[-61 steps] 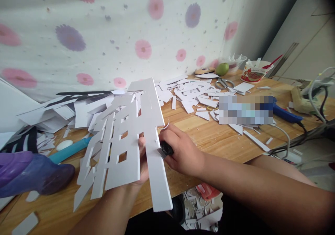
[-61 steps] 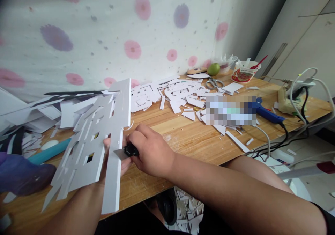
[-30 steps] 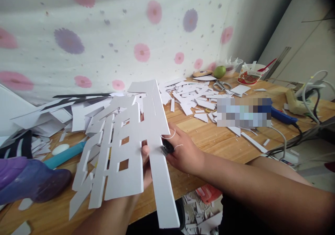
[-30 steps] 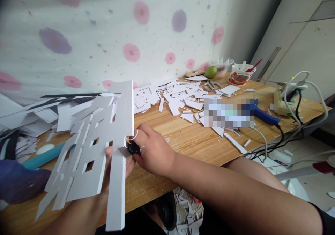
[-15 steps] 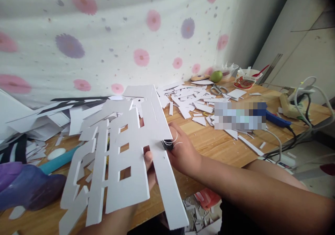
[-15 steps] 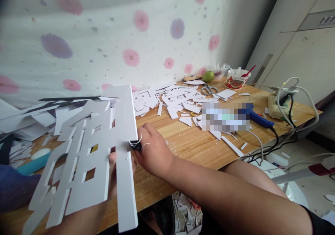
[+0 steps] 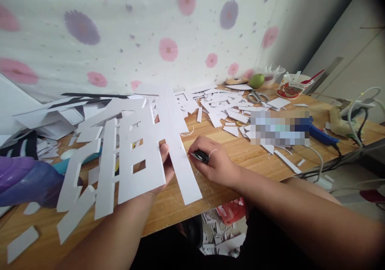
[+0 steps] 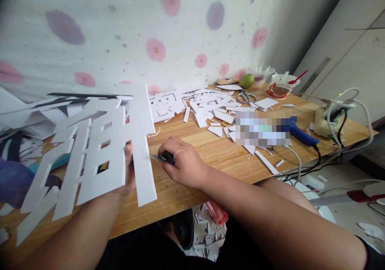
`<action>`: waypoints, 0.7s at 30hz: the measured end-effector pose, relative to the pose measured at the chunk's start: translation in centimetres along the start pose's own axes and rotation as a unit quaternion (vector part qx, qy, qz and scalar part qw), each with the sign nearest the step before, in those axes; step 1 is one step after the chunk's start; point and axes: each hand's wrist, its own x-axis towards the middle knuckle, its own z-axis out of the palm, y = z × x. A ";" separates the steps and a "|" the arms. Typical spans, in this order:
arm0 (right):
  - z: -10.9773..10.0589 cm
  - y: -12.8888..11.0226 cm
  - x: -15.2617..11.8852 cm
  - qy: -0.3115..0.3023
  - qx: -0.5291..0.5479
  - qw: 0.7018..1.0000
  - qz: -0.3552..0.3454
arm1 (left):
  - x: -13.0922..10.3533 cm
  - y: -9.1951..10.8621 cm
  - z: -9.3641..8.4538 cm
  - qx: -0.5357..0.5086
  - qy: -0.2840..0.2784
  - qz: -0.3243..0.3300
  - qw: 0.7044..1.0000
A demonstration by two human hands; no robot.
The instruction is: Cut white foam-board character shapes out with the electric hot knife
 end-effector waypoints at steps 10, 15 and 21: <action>0.8 -0.1 -0.9 -0.009 -0.069 0.997 -0.042 | 0.1 0.4 0.4 0.070 0.002 0.050 0.996; 1.1 -0.1 -0.4 0.017 -0.091 0.996 -0.020 | -0.6 0.9 1.2 0.104 0.008 0.064 0.993; 0.8 0.3 -0.3 0.030 -0.078 0.996 -0.044 | -0.9 0.5 1.0 0.200 0.003 0.058 0.978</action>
